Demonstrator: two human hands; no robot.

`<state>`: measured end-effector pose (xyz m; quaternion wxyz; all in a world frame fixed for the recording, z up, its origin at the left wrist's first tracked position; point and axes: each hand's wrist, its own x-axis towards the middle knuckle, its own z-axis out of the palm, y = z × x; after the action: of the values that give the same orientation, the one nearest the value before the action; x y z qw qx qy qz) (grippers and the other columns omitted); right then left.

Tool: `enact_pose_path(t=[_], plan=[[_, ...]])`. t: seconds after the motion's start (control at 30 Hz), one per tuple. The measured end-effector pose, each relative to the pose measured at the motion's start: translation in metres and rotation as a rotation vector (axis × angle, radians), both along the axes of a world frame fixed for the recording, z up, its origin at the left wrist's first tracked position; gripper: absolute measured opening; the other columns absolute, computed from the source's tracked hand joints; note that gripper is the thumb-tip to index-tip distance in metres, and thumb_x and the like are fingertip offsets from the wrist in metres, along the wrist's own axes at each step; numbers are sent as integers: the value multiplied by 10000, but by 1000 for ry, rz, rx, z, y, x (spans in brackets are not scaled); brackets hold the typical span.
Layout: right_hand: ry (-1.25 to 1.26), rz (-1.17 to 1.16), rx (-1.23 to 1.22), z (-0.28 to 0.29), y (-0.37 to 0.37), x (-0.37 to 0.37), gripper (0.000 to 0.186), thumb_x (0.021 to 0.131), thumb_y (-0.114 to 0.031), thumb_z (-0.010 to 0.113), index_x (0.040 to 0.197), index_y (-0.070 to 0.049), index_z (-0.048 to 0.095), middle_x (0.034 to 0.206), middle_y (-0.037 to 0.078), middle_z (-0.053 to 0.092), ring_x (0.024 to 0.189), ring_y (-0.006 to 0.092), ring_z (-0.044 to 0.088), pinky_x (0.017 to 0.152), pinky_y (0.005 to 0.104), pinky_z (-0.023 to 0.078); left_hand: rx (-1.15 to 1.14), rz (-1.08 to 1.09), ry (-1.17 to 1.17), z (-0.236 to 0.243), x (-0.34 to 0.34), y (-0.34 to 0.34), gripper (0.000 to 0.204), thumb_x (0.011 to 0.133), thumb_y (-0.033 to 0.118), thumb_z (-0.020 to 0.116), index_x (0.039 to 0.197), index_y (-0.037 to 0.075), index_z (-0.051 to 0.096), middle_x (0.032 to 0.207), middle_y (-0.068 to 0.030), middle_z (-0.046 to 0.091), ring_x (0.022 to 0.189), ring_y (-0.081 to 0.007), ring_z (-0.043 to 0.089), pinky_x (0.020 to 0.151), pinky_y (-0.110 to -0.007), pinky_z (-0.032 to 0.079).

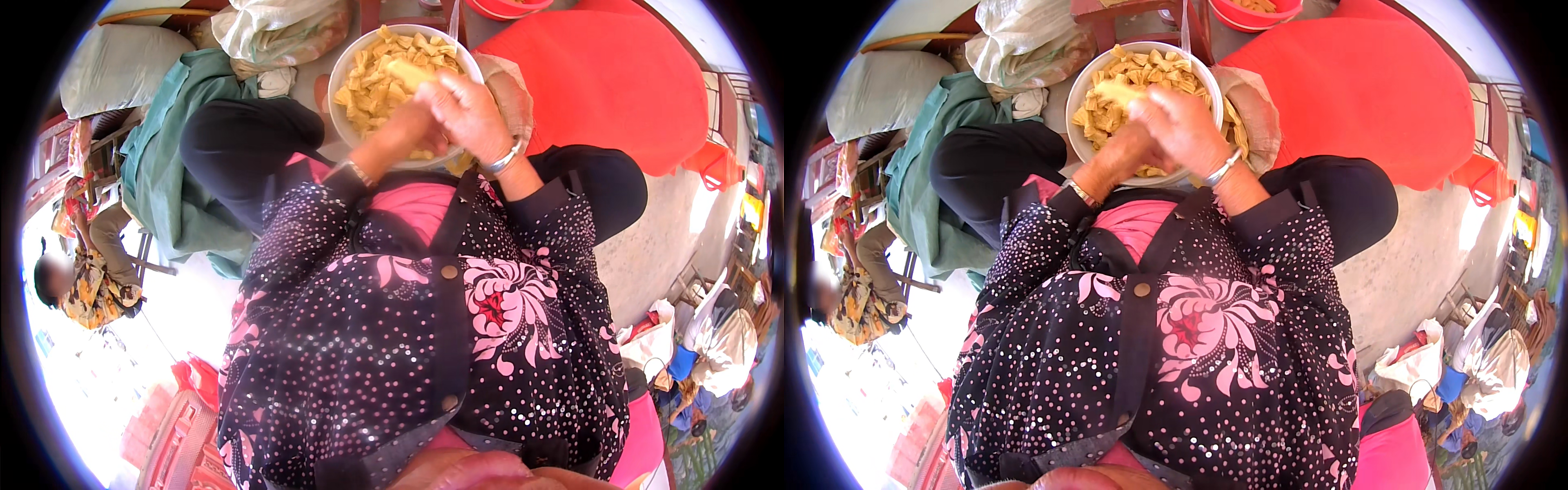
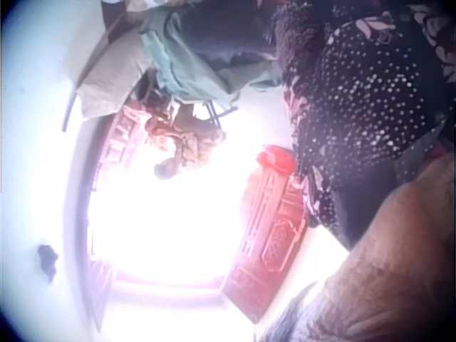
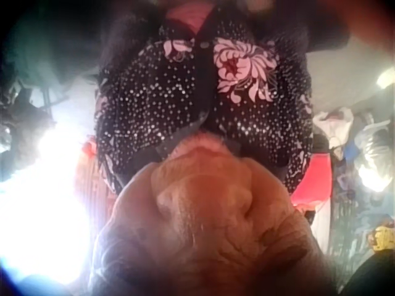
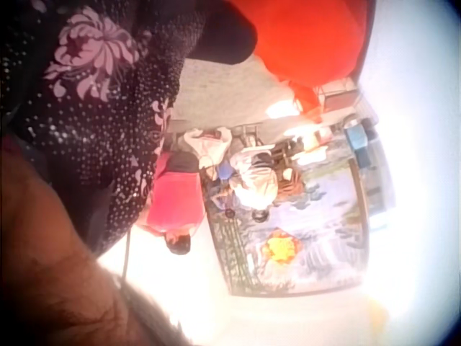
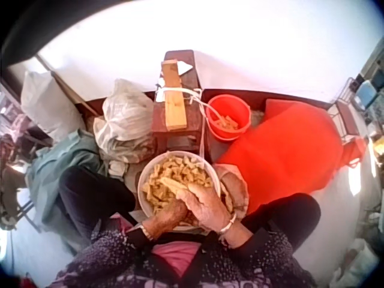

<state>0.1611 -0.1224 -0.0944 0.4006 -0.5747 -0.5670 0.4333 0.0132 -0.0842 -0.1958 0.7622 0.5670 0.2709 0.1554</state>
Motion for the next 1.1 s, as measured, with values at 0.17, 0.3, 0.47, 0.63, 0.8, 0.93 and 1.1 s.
enact_pose_path(t=[0.17,0.3,0.47,0.63,0.8,0.93,1.1], plan=[[-222,198,315,-2,-24,-38,287,882,-314,552,822,-36,595,674,149,593,647,338,586,599,409,437,-663,122,-156,54,24,-20,373,980,339,400,1124,15,518,877,-65,614,689,-101,559,604,-234,486],[17,318,229,4,-41,-58,231,894,-287,546,892,-70,624,711,114,588,656,279,568,628,370,422,-1110,32,6,57,31,1,382,949,317,500,1206,42,435,771,-37,541,561,-75,453,494,-169,414],[-31,415,160,20,-48,-56,244,904,-296,536,887,-66,614,720,93,584,669,251,562,627,345,423,-952,88,62,70,12,2,317,906,225,591,1086,-22,509,702,13,475,489,-14,358,423,-122,307],[200,155,254,20,-47,-59,243,925,-265,507,875,-49,606,683,68,581,676,203,585,646,301,448,-310,55,-70,27,-30,4,286,925,215,523,1065,-30,562,852,-41,536,715,-95,502,614,-223,437],[58,-400,323,4,-41,-42,229,916,-229,510,825,-23,554,675,106,541,671,261,555,617,344,445,-407,113,134,97,-16,-7,209,936,163,498,989,-9,603,873,-8,612,741,-47,557,602,-185,439],[14,-495,315,-15,-30,-39,256,906,-244,516,811,-7,527,674,177,556,661,371,561,585,434,431,-156,136,124,99,-22,-13,194,918,154,520,983,-7,606,820,13,598,674,-44,508,572,-194,406],[-131,-348,120,-2,-29,-28,373,902,-366,477,770,-27,564,631,175,571,656,378,575,599,465,432,532,245,311,116,-24,-14,97,854,98,591,872,6,613,792,-52,605,672,-123,516,608,-247,422]])
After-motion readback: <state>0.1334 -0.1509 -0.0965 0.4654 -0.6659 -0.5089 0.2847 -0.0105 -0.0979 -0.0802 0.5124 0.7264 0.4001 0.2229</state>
